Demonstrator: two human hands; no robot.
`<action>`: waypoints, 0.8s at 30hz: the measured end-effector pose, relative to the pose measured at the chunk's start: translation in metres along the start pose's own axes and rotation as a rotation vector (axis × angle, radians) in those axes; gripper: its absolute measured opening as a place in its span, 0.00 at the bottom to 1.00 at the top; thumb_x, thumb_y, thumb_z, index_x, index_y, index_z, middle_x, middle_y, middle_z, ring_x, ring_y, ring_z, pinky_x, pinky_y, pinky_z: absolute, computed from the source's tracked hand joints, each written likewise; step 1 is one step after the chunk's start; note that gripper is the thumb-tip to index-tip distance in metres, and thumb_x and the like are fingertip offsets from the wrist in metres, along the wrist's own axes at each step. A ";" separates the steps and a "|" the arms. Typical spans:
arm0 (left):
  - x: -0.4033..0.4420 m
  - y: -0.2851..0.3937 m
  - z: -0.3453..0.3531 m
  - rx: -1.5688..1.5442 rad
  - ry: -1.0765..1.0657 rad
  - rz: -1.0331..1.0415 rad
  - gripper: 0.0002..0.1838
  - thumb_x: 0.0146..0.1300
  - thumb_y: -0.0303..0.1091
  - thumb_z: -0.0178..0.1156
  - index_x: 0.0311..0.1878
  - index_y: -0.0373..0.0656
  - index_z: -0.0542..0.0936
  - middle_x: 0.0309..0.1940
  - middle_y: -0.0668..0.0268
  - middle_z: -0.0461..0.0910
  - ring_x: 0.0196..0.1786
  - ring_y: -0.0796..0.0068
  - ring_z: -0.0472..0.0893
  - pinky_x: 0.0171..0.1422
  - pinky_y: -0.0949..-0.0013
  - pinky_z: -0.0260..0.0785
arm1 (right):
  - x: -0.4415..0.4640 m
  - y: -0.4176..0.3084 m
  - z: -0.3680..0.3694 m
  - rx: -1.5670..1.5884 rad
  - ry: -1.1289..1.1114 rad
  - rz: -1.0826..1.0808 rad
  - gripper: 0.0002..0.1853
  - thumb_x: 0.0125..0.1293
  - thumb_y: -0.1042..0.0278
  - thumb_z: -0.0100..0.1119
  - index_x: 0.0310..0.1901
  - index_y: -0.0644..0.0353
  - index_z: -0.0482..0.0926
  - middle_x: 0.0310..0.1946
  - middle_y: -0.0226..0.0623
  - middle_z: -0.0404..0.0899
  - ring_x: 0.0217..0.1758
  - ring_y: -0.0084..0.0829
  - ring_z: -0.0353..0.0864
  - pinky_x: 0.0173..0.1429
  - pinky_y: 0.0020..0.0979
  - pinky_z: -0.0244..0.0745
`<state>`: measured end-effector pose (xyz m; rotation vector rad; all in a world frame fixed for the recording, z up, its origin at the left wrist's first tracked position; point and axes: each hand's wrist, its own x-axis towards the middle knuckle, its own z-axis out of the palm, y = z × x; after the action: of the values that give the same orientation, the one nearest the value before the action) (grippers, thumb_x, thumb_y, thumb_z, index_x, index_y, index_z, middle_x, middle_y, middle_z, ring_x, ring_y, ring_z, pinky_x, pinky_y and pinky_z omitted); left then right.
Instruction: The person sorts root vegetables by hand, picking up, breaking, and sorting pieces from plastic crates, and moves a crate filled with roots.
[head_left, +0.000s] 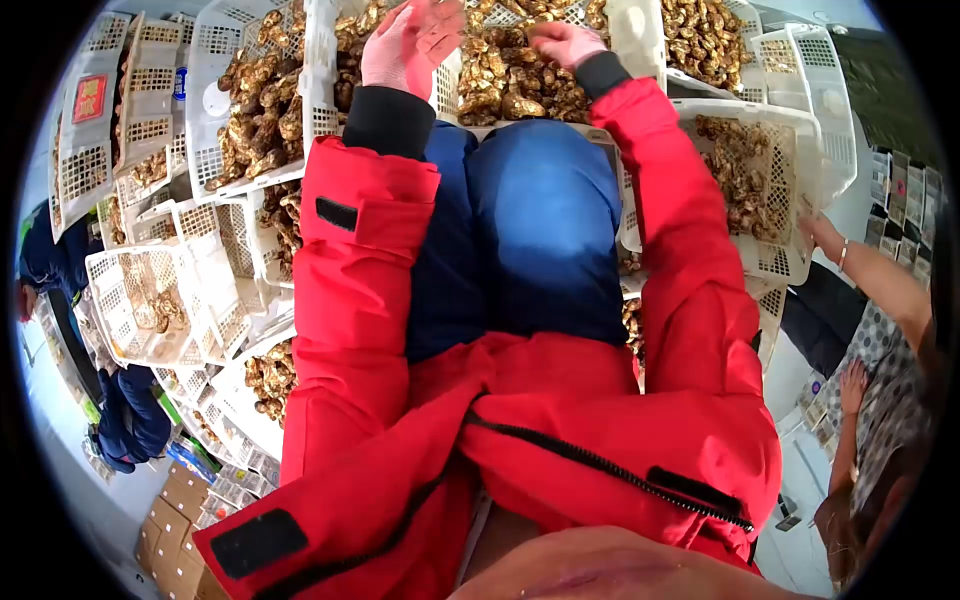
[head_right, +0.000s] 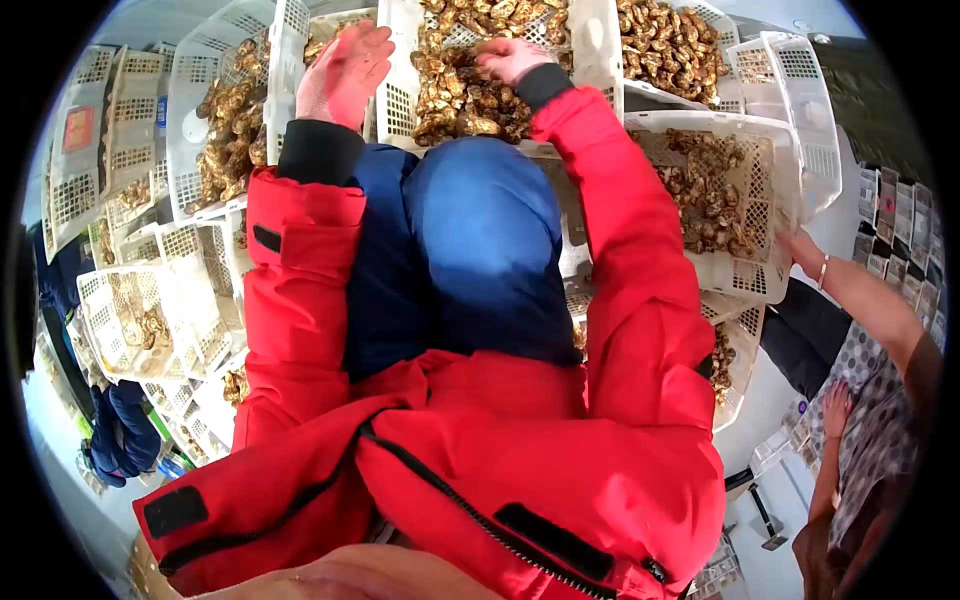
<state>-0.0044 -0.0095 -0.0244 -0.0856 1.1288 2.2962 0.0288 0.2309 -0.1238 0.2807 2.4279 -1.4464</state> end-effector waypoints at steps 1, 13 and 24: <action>0.000 -0.003 0.000 0.054 -0.007 0.040 0.26 0.62 0.42 0.44 0.58 0.34 0.60 0.57 0.50 0.62 0.60 0.57 0.62 0.64 0.61 0.51 | 0.019 -0.021 0.028 -0.550 -0.292 -0.152 0.22 0.55 0.54 0.52 0.50 0.55 0.72 0.43 0.40 0.76 0.46 0.33 0.75 0.49 0.29 0.68; -0.004 -0.002 0.016 0.185 0.092 0.071 0.27 0.61 0.42 0.48 0.57 0.33 0.60 0.53 0.49 0.66 0.57 0.57 0.66 0.62 0.61 0.56 | 0.042 0.000 0.063 -0.706 -0.183 -0.226 0.15 0.46 0.60 0.56 0.36 0.56 0.78 0.29 0.41 0.78 0.36 0.37 0.78 0.40 0.35 0.71; 0.000 -0.014 -0.003 0.161 -0.188 -0.113 0.24 0.59 0.35 0.52 0.57 0.37 0.62 0.48 0.60 0.69 0.53 0.64 0.70 0.55 0.65 0.63 | -0.039 -0.065 0.010 0.842 -0.095 -0.161 0.16 0.60 0.65 0.53 0.49 0.62 0.71 0.30 0.31 0.76 0.26 0.18 0.74 0.28 0.20 0.69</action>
<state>0.0027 -0.0053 -0.0362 0.1225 1.1743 2.0591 0.0462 0.1912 -0.0612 0.1799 1.6680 -2.4246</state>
